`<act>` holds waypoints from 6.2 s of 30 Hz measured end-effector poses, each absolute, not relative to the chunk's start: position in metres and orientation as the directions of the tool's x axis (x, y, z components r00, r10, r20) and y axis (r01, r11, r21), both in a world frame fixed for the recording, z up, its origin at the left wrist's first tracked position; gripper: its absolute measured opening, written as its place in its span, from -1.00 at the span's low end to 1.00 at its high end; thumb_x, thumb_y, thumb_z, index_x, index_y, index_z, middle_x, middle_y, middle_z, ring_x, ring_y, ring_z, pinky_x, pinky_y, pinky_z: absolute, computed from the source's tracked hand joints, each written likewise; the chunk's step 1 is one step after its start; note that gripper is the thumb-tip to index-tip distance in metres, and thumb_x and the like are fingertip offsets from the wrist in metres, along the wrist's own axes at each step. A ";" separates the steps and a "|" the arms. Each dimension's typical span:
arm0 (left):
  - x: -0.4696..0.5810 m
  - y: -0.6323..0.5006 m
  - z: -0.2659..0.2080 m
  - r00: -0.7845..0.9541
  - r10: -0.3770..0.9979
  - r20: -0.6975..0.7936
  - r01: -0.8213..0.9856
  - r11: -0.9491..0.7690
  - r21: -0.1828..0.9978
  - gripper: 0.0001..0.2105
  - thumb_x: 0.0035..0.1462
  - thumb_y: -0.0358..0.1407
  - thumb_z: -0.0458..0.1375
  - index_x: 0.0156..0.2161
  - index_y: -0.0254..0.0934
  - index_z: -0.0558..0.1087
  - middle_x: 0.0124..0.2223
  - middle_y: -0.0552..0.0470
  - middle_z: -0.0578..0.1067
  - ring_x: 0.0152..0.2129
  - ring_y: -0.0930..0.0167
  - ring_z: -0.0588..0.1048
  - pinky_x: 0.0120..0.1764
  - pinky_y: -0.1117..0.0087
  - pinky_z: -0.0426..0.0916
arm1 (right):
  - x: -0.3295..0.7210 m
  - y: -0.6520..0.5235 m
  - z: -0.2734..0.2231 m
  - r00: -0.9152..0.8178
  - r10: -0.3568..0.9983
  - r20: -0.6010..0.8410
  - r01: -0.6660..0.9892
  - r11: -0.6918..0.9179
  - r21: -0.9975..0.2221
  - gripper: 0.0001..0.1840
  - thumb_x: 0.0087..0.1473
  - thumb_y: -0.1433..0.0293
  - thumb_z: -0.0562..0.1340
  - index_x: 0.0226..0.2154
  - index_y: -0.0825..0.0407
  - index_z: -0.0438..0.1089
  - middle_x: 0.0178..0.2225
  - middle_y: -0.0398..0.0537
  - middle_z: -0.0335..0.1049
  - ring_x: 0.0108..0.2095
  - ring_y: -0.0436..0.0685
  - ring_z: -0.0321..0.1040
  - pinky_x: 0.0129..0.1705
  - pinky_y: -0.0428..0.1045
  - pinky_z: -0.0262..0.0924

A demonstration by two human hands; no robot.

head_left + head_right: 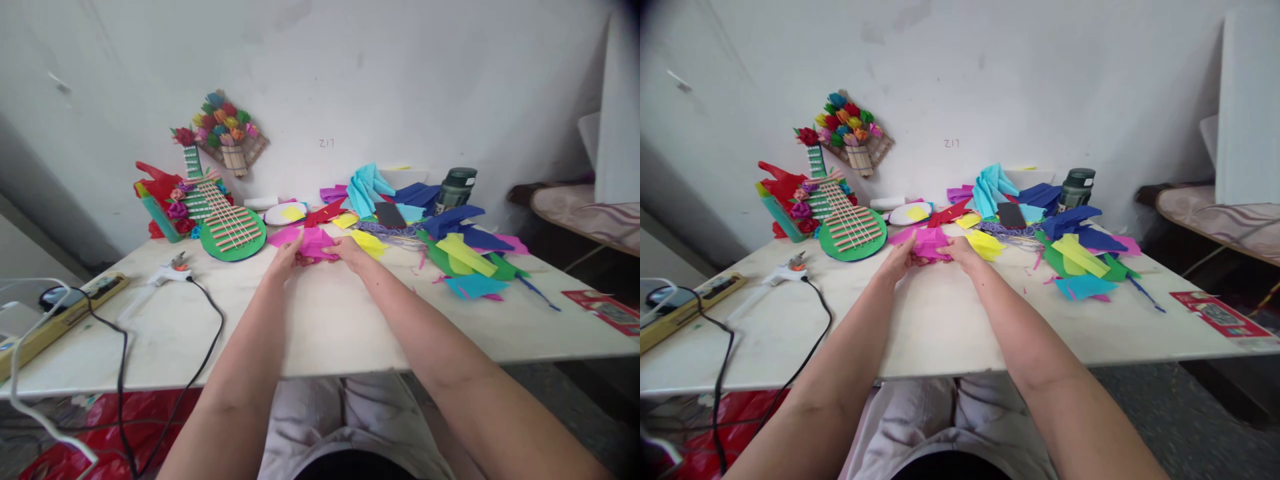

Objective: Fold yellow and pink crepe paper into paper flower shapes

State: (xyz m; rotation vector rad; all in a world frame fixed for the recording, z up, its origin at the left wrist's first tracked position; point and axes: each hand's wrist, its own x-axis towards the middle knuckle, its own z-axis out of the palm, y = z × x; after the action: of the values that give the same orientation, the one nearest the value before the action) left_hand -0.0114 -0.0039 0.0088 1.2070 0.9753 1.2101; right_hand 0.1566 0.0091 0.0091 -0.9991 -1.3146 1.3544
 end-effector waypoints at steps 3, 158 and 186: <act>-0.016 0.000 0.008 0.084 0.996 0.034 -0.129 -0.023 0.991 -0.50 -0.16 0.13 0.14 -0.48 -0.38 0.41 -0.59 -0.06 0.47 -0.69 0.43 0.43 -0.54 0.43 0.34 | 0.158 0.010 0.010 -0.181 0.982 0.053 -0.112 0.033 -0.993 -0.87 -0.36 0.54 0.35 -0.61 0.16 0.40 -0.68 -0.13 0.36 -0.66 -0.06 0.25 -0.61 -0.14 0.22; -0.012 -0.005 0.006 0.249 0.961 0.124 -0.219 -0.069 0.973 -0.67 -0.32 -0.37 0.34 -0.39 -0.37 0.35 -0.52 0.07 0.47 -0.60 0.43 0.48 -0.50 0.42 0.41 | 0.155 0.013 0.000 -0.272 0.945 0.180 -0.045 0.174 -0.984 -0.67 -0.38 0.27 0.40 -0.53 0.15 0.43 -0.69 -0.20 0.33 -0.69 -0.08 0.22 -0.67 -0.16 0.13; -0.017 -0.005 0.006 0.263 0.950 0.168 -0.311 -0.081 0.947 -0.84 -0.26 -0.42 0.27 -0.45 -0.38 0.43 -0.55 0.02 0.49 -0.60 0.41 0.48 -0.46 0.36 0.43 | 0.162 0.007 0.007 -0.358 0.897 0.260 -0.208 0.195 -0.958 -0.73 -0.28 0.46 0.18 -0.44 0.17 0.51 -0.64 -0.08 0.42 -0.69 -0.01 0.28 -0.59 -0.08 0.25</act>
State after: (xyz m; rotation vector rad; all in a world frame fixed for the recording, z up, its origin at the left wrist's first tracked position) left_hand -0.0171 -0.0049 0.0065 1.1978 0.7154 1.2094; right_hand 0.1616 0.0068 0.0068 -0.6981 -1.4565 1.3750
